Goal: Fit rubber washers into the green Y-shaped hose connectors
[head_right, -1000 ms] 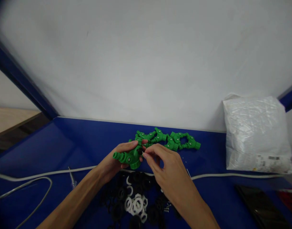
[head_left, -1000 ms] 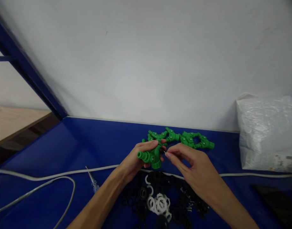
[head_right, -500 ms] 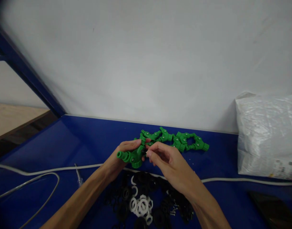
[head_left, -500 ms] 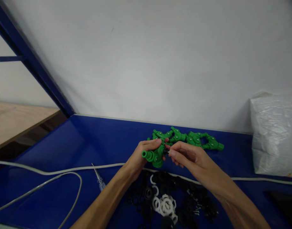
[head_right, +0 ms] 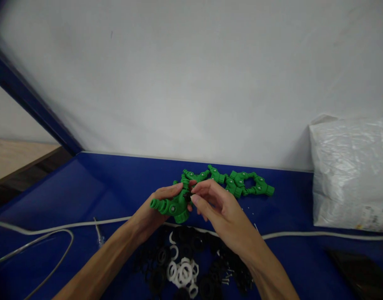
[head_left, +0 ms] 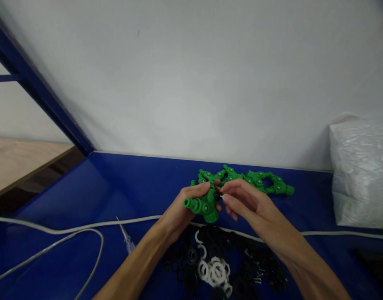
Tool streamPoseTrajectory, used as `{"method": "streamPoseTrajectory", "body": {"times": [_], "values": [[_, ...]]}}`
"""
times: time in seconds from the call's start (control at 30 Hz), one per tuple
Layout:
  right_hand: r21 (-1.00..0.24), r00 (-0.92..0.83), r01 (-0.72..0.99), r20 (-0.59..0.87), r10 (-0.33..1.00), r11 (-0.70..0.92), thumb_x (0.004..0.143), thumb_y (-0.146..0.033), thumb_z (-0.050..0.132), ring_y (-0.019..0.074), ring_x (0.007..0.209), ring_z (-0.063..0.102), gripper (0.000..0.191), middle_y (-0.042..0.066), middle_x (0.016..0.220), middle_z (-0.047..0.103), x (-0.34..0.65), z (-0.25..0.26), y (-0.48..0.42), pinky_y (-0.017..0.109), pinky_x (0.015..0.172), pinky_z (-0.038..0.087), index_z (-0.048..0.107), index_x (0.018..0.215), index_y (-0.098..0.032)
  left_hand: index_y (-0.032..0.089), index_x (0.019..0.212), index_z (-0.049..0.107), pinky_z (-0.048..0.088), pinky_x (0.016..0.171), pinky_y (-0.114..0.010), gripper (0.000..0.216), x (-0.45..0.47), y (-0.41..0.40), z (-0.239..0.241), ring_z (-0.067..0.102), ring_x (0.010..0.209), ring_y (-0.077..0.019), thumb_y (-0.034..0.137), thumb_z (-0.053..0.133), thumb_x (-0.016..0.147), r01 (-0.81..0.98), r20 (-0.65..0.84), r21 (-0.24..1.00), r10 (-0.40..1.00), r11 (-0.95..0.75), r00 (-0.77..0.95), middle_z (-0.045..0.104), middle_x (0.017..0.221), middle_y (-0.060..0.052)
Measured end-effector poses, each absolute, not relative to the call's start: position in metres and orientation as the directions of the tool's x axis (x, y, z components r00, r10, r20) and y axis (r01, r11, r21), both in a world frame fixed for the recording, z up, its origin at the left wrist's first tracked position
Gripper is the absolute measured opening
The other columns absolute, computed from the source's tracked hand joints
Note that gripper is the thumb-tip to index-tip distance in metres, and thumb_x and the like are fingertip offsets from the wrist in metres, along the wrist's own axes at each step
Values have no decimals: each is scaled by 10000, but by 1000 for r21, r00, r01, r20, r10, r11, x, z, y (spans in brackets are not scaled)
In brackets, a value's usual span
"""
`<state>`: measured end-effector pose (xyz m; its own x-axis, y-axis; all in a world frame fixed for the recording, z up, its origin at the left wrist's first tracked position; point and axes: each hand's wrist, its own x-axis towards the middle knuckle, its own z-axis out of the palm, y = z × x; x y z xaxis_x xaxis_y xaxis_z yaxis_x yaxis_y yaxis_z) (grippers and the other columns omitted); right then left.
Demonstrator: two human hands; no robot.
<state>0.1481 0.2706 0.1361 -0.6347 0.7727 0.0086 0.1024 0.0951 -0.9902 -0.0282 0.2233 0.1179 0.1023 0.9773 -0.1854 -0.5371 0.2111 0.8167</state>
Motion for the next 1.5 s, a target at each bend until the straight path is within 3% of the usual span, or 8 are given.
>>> {"method": "streamPoseTrajectory", "body": {"times": [0.1,0.2,0.4,0.63,0.87,1.2,1.37,1.5], "values": [[-997,-625,61,3,781,53,963,-411,653,147,831,620,241,9,964,665,149,135,270,266,676,495,631,1144,-253,91,1093,769,473,699,-275,379,-28,223,118,648,657,-171,395,637,909,-517,-168,830,978,208,124,757,828,-100],[-999,-623,31,-7,782,16,957,-401,658,167,887,649,225,30,1021,684,150,134,268,286,720,527,679,1127,-254,96,1168,742,472,720,-289,423,-28,223,119,670,706,-195,409,647,900,-532,-162,821,978,208,133,756,831,-96],[-998,-613,-37,-24,789,-59,933,-400,690,200,918,666,221,51,1033,700,149,129,268,318,732,539,739,1093,-255,102,1200,728,486,772,-315,485,-29,223,120,686,764,-224,438,709,851,-548,-171,808,977,214,129,751,842,-101],[-989,-599,-94,-38,800,-118,913,-399,720,164,849,651,201,25,953,707,145,126,266,285,728,525,747,1052,-255,103,1191,732,490,749,-318,415,-28,222,119,687,725,-220,395,618,918,-543,-139,816,979,199,151,748,818,-99],[-995,-476,-16,95,874,100,865,-395,762,170,713,654,179,14,772,711,143,123,269,296,664,525,753,903,-220,98,1118,767,480,738,-278,367,-26,222,118,675,727,-183,379,622,932,-530,-141,826,981,191,134,758,879,-105],[-819,-368,123,487,792,561,875,-220,750,207,831,694,96,22,879,734,144,123,263,329,758,555,771,805,-281,94,1088,783,524,768,-273,298,-26,224,116,688,713,-160,291,687,885,-619,-237,750,969,232,76,768,1013,-122],[-705,-368,213,583,724,676,881,-174,736,186,770,690,128,6,840,737,144,127,260,305,708,548,762,809,-278,96,1124,776,514,762,-266,345,-26,223,115,689,739,-169,330,711,878,-586,-223,782,973,213,57,770,998,-121],[-712,-381,224,565,732,666,876,-171,734,179,752,691,133,3,820,739,145,127,259,295,705,548,761,795,-273,106,1166,765,508,780,-269,367,-28,223,115,688,746,-171,342,706,891,-543,-206,816,978,198,47,771,964,-113]]}}
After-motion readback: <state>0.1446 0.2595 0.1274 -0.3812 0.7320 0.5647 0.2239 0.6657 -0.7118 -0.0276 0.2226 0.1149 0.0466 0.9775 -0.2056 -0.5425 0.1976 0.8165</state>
